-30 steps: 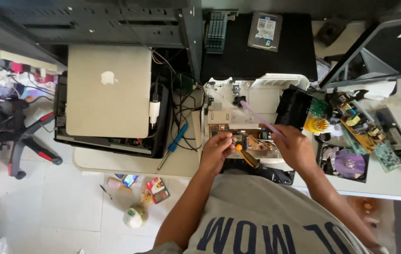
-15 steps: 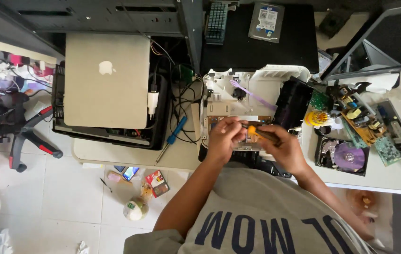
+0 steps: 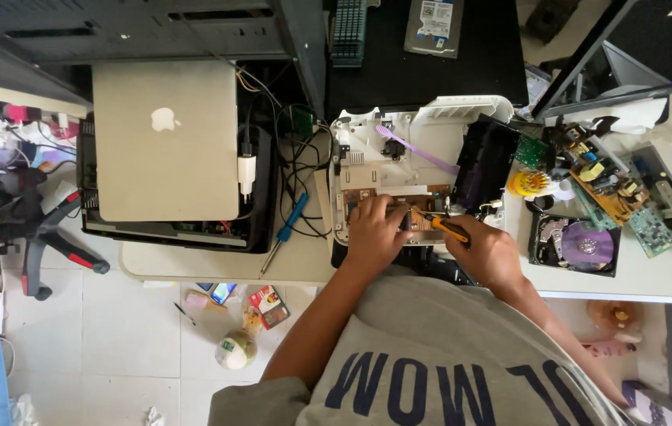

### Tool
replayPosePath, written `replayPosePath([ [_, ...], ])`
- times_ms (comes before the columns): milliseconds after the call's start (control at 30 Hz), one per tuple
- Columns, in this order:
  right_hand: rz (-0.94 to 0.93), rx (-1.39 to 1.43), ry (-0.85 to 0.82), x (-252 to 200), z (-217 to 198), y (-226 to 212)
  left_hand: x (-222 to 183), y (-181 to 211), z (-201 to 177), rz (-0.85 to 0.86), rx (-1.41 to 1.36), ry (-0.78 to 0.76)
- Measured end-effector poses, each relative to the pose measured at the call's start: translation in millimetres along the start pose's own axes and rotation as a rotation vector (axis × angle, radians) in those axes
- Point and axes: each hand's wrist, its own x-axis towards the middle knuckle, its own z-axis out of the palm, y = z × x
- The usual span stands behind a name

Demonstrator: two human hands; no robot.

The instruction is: Disassembling and cleaning the internal components of a printer using a screwdriver and a toothbrush

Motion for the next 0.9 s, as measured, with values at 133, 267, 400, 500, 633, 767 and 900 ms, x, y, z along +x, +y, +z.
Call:
replayPosePath([
  [133, -0.056, -0.037, 0.049, 2.6, 4.6, -4.6, -3.3, -2.3, 4.0, 0.02, 0.044, -0.01],
  [267, -0.114, 0.005, 0.078, 2.9, 5.3, -12.5, -4.2, -0.6, -0.6, 0.013, 0.066, -0.037],
  [400, -0.126, -0.007, 0.088, 4.8, 11.1, -11.2, -4.7, -2.1, 4.0, 0.035, 0.075, 0.015],
  [500, -0.134, -0.019, 0.098, 4.7, 11.0, -11.0, -6.2, -4.9, 8.4, 0.034, 0.067, 0.033],
  [633, -0.137, -0.01, 0.121, 5.9, 8.5, -7.7, -6.7, -7.4, 13.9, 0.039, 0.068, 0.044],
  [767, -0.129, -0.01, 0.108, 3.3, 1.9, -9.1, -6.6, -7.5, 9.7, 0.02, 0.0, 0.091],
  [900, -0.127, 0.005, 0.106, -0.7, -7.7, -14.9, -4.9, -7.8, 5.0, -0.081, -0.163, 0.077],
])
